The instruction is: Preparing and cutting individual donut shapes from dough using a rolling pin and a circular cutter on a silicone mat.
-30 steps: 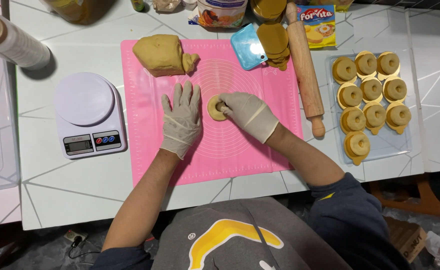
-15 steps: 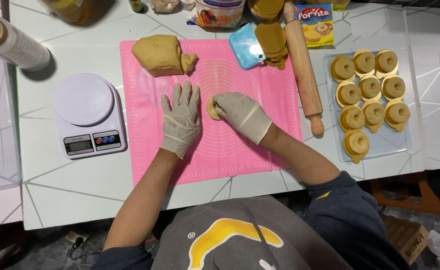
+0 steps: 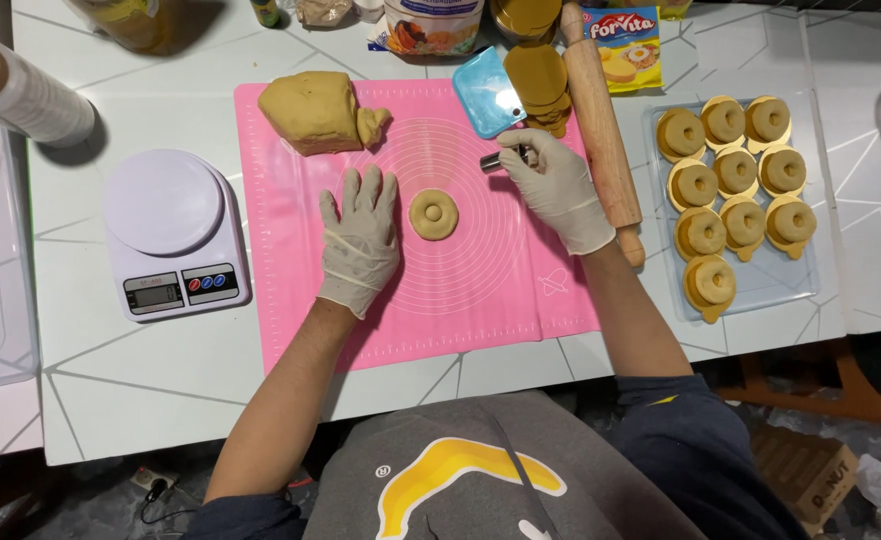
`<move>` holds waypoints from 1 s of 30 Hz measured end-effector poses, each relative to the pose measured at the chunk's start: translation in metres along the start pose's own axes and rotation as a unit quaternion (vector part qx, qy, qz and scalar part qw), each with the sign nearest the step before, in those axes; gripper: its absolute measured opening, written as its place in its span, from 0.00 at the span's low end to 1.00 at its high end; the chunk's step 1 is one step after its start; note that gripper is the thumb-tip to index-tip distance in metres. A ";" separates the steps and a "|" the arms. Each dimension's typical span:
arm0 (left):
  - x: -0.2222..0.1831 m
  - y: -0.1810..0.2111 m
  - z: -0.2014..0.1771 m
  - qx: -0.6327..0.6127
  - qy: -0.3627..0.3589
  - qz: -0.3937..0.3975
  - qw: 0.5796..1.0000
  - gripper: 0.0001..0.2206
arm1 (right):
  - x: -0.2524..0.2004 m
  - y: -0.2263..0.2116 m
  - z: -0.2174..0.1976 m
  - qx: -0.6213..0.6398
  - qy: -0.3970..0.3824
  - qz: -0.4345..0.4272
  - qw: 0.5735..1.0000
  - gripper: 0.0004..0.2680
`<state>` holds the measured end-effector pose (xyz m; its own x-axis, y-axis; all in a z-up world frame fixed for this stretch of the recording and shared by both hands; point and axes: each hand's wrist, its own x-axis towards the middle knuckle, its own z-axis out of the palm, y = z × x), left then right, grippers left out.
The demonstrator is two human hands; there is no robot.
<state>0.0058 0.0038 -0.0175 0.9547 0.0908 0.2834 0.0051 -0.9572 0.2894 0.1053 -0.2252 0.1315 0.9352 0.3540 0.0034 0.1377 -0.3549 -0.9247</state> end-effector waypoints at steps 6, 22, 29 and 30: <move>0.007 0.006 0.034 -0.070 0.101 0.072 0.990 0.23 | 0.003 0.048 -0.005 -0.093 0.016 -0.002 0.996 0.11; 0.008 0.023 0.040 -0.017 0.215 0.141 0.966 0.14 | -0.015 0.068 0.013 -0.083 0.080 -0.091 0.989 0.11; 0.009 0.022 0.046 0.033 0.191 0.134 0.972 0.19 | -0.017 0.069 0.018 -0.046 0.079 -0.082 0.992 0.11; 0.010 0.018 0.053 -0.003 0.193 0.142 0.971 0.17 | -0.018 0.067 0.019 -0.053 0.081 -0.080 0.992 0.11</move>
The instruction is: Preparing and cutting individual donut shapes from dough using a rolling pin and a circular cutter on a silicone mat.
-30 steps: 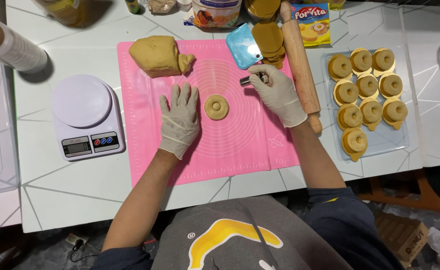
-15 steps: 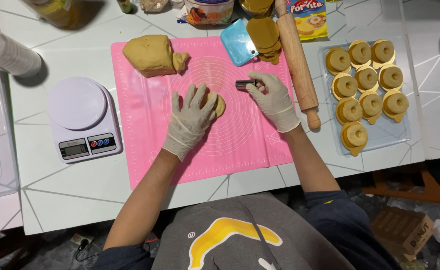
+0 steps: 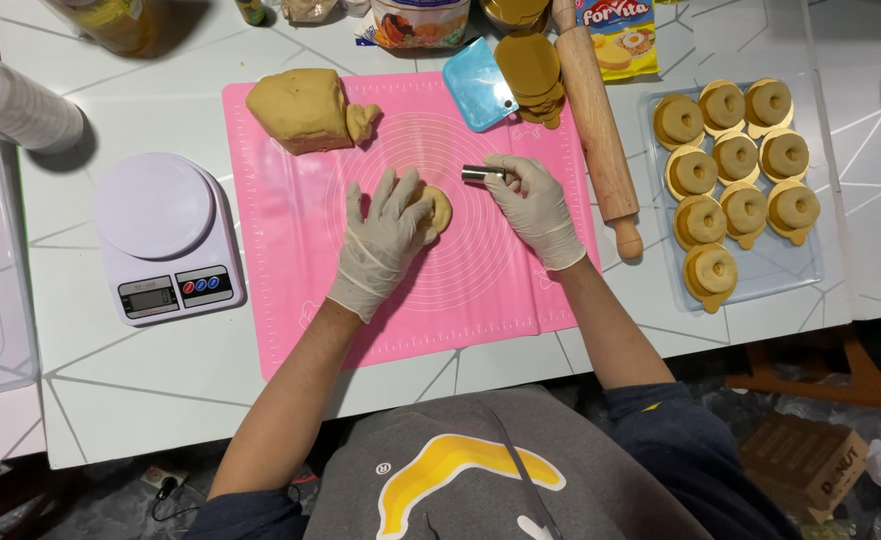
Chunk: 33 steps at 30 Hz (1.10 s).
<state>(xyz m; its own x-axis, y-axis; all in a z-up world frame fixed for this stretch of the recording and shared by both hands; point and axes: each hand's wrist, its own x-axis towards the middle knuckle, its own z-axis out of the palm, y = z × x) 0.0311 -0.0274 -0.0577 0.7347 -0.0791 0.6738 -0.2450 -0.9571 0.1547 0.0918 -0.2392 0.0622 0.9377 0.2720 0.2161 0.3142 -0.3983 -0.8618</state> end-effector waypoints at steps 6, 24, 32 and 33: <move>0.018 0.008 -0.037 0.027 -0.021 -0.034 0.999 0.23 | -0.001 0.002 -0.001 0.002 -0.011 -0.012 1.000 0.10; 0.007 -0.003 -0.017 -0.168 -0.055 -0.137 0.975 0.10 | 0.000 0.002 -0.002 -0.029 -0.025 -0.027 0.999 0.09; 0.022 -0.003 -0.036 -0.280 -0.031 -0.257 0.924 0.06 | -0.001 0.006 -0.001 -0.037 -0.017 -0.018 0.999 0.09; 0.020 -0.004 -0.033 -0.279 -0.034 -0.256 0.925 0.07 | -0.002 0.006 -0.001 -0.033 -0.015 -0.014 0.999 0.09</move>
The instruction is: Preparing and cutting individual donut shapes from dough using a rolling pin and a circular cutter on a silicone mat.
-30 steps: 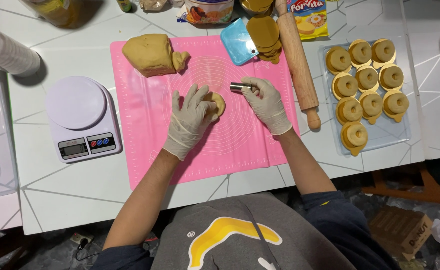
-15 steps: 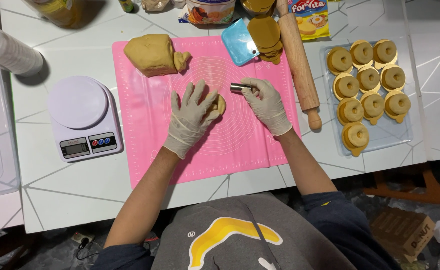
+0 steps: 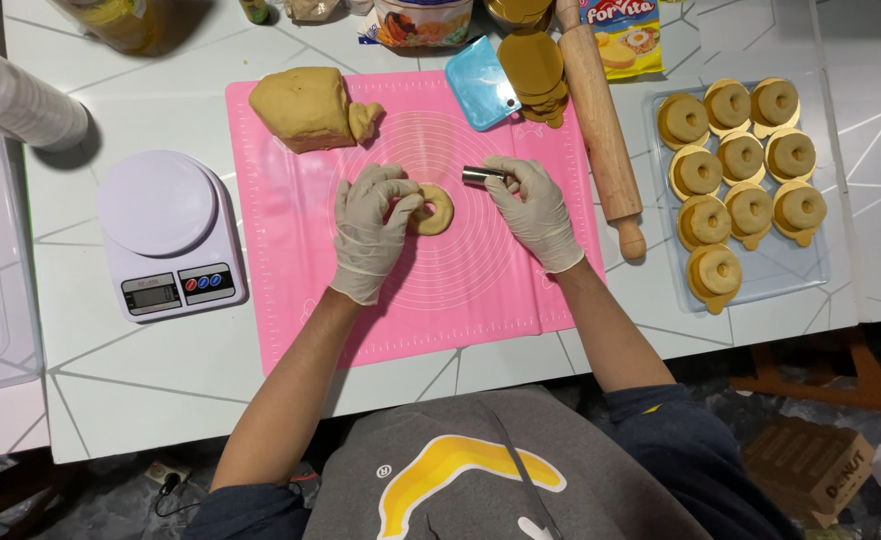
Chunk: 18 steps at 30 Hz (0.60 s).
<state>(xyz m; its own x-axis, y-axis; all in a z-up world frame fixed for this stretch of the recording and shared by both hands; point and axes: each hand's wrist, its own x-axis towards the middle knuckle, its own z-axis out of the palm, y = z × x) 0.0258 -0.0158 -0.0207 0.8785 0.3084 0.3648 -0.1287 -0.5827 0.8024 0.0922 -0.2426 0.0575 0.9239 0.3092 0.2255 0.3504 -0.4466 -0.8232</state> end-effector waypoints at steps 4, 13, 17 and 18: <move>0.000 -0.003 0.001 0.047 -0.002 0.044 0.998 0.12 | -0.003 0.009 0.003 0.004 0.013 0.005 1.000 0.09; 0.006 0.016 -0.008 0.040 -0.053 0.047 0.997 0.10 | -0.004 0.006 0.006 0.062 0.033 0.037 0.997 0.09; 0.018 0.048 -0.027 -0.248 0.066 -0.024 0.966 0.05 | -0.008 -0.004 0.007 0.047 0.016 0.013 0.999 0.13; 0.017 0.054 -0.033 -0.270 0.112 -0.069 0.954 0.08 | -0.009 -0.005 0.007 -0.001 -0.008 -0.029 1.000 0.13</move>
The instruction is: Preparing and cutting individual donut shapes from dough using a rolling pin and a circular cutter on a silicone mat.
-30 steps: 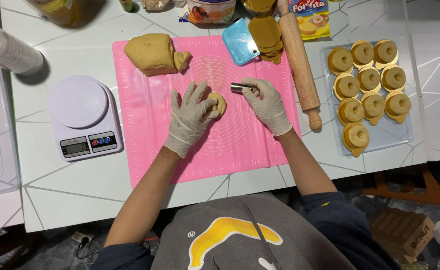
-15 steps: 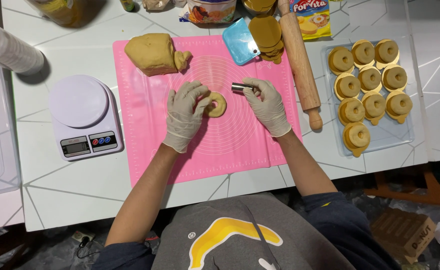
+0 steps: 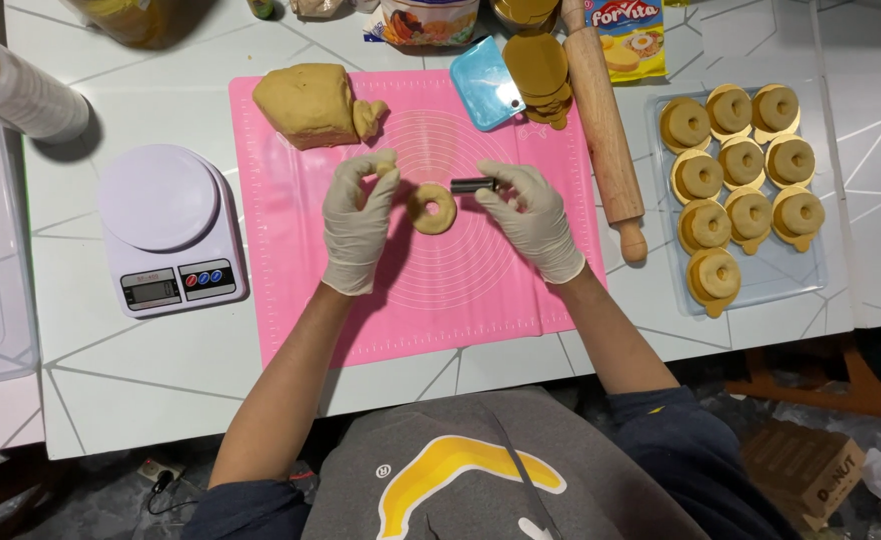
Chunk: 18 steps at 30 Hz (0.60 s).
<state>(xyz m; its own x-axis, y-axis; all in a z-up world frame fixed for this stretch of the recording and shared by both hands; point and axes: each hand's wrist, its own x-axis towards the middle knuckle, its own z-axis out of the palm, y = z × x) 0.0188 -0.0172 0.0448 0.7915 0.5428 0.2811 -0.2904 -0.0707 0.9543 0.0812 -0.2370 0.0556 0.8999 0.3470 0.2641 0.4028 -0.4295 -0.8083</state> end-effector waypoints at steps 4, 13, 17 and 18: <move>0.005 -0.002 -0.013 -0.010 0.039 -0.030 0.999 0.11 | 0.010 -0.026 0.006 -0.073 -0.071 -0.173 0.980 0.12; 0.005 0.003 -0.019 -0.032 0.043 -0.042 0.998 0.12 | 0.027 -0.026 0.018 -0.288 -0.175 -0.288 0.896 0.15; 0.003 0.004 -0.019 -0.026 0.036 -0.037 0.998 0.13 | 0.028 -0.027 0.018 -0.311 -0.176 -0.313 0.880 0.14; 0.003 0.003 -0.019 -0.033 0.036 -0.040 0.998 0.13 | 0.028 -0.026 0.019 -0.310 -0.179 -0.318 0.878 0.14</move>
<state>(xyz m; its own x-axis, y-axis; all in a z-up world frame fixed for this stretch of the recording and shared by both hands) 0.0098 -0.0003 0.0467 0.7738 0.6031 0.1936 -0.2641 0.0293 0.9641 0.0923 -0.2006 0.0742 0.3949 0.8730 0.2863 0.9180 -0.3872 -0.0857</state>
